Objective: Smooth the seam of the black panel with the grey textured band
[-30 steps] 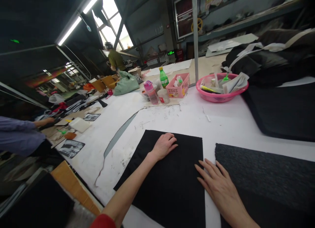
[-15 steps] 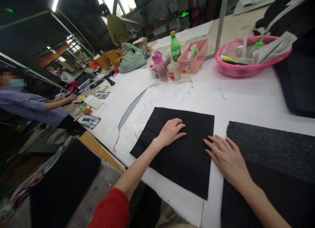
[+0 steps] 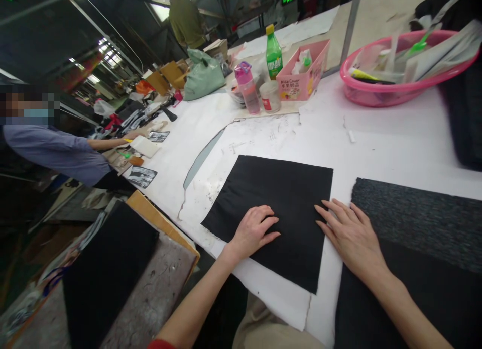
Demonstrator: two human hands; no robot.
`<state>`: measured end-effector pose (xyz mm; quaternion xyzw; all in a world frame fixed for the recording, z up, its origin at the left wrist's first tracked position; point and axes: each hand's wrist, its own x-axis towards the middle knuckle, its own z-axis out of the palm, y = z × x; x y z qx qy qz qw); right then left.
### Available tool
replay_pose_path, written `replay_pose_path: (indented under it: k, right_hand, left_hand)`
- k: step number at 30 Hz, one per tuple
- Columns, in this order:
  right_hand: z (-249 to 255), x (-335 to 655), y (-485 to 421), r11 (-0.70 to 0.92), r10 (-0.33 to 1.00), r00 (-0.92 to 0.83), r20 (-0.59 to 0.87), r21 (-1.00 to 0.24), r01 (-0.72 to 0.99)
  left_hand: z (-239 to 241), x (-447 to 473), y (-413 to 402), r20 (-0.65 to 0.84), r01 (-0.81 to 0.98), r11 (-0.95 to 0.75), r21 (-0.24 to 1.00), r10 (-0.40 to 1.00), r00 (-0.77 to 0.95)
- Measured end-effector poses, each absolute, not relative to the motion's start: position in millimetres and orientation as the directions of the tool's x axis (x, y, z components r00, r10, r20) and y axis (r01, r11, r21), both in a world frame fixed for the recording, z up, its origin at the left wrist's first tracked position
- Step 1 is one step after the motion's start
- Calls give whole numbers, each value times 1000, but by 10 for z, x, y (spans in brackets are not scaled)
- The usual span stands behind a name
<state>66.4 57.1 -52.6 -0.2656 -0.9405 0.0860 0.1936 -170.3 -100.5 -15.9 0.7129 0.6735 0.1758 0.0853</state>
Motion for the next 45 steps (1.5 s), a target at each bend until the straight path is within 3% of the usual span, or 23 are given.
replay_pose_path:
  k: [6, 9, 15, 20, 24, 28, 33, 40, 45]
  right_hand:
    - [-271, 789, 583, 819, 563, -679, 471, -432, 379]
    - [-50, 1098, 576, 763, 639, -624, 449, -474, 440]
    - [-68, 1834, 460, 683, 729, -611, 308, -379, 624]
    - [-191, 1958, 373, 646, 763, -582, 281, -335, 685]
    - [-176, 1832, 438, 652, 758, -590, 277, -297, 698]
    - [-171, 1746, 528, 657, 753, -600, 270, -266, 705]
    - [-154, 1711, 550, 659, 752, -609, 253, -274, 700]
    - [-163, 1708, 551, 710, 704, -635, 319, -358, 607]
    - [-203, 1732, 559, 741, 670, -650, 360, -375, 556]
  left_hand:
    - [-226, -1695, -1007, 191, 930, -88, 356, 981, 20]
    - [-262, -1678, -1022, 208, 930, -88, 358, 978, 13]
    - [-261, -1684, -1025, 200, 936, -94, 340, 979, 26]
    - [-146, -1601, -966, 223, 938, -107, 328, 974, 33]
    - [-39, -1258, -793, 243, 895, -133, 426, 970, 28]
    - [65, -780, -565, 188, 814, -223, 536, 972, 143]
    - [107, -399, -345, 153, 781, -252, 571, 968, 199]
    - [64, -182, -60, 163, 866, -205, 456, 976, 145]
    - [6, -88, 174, 194, 893, -303, 333, 949, 250]
